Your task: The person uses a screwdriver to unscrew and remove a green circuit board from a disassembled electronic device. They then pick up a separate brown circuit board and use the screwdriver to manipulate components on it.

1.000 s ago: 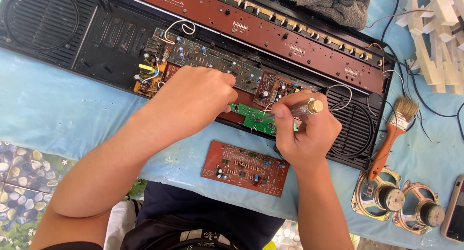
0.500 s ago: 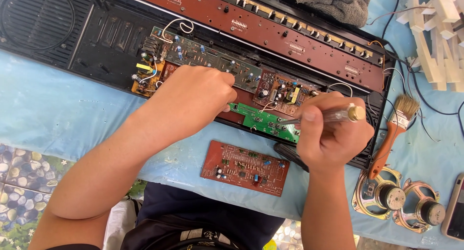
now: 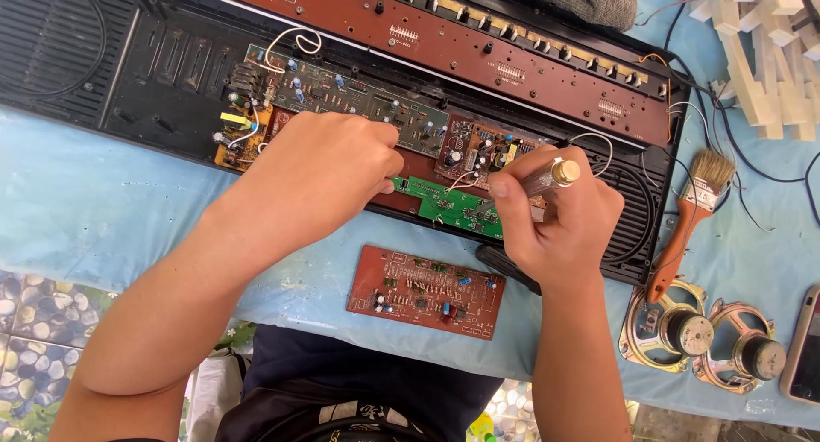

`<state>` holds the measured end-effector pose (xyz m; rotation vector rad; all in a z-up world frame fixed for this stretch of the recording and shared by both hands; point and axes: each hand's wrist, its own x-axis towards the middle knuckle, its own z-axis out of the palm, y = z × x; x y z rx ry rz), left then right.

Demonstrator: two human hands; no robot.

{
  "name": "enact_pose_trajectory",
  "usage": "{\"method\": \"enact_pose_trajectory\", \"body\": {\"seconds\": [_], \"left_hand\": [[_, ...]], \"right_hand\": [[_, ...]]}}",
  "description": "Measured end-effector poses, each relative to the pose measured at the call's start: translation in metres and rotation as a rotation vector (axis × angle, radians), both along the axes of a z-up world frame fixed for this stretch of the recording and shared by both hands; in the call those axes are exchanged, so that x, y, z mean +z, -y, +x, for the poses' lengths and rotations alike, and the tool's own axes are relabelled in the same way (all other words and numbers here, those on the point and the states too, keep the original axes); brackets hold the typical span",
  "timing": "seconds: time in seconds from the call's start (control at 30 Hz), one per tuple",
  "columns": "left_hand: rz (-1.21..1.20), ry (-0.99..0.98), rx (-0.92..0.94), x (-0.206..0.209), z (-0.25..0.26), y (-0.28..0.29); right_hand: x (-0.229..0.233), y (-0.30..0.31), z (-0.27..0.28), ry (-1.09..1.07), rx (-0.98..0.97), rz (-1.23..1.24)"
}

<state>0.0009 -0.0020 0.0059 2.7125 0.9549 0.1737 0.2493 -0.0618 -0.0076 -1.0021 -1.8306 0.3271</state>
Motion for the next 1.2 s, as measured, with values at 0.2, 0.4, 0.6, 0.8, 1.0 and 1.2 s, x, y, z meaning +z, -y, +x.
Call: {"method": "enact_pose_trajectory", "body": {"seconds": [0.2,0.4,0.6,0.8,1.0,1.2], "left_hand": [[0.004,0.003,-0.004,0.002,0.001,0.000],[0.017,-0.025,0.014,0.000,0.001,0.001],[-0.049,-0.177,0.031,-0.006,0.003,-0.002],[-0.048,-0.175,0.035,-0.005,0.003,-0.002],[-0.033,-0.166,0.027,-0.006,0.002,-0.001],[-0.032,-0.173,0.034,-0.003,0.003,-0.001]], "right_hand": [[0.002,0.001,0.002,0.003,0.029,-0.015],[0.001,0.001,0.006,-0.006,0.026,0.009],[0.008,0.011,0.007,0.161,-0.221,-0.046],[0.003,0.011,0.007,0.230,-0.262,-0.087],[0.004,0.011,0.007,0.216,-0.239,-0.108],[0.008,0.013,0.004,0.061,-0.099,-0.063]]}}
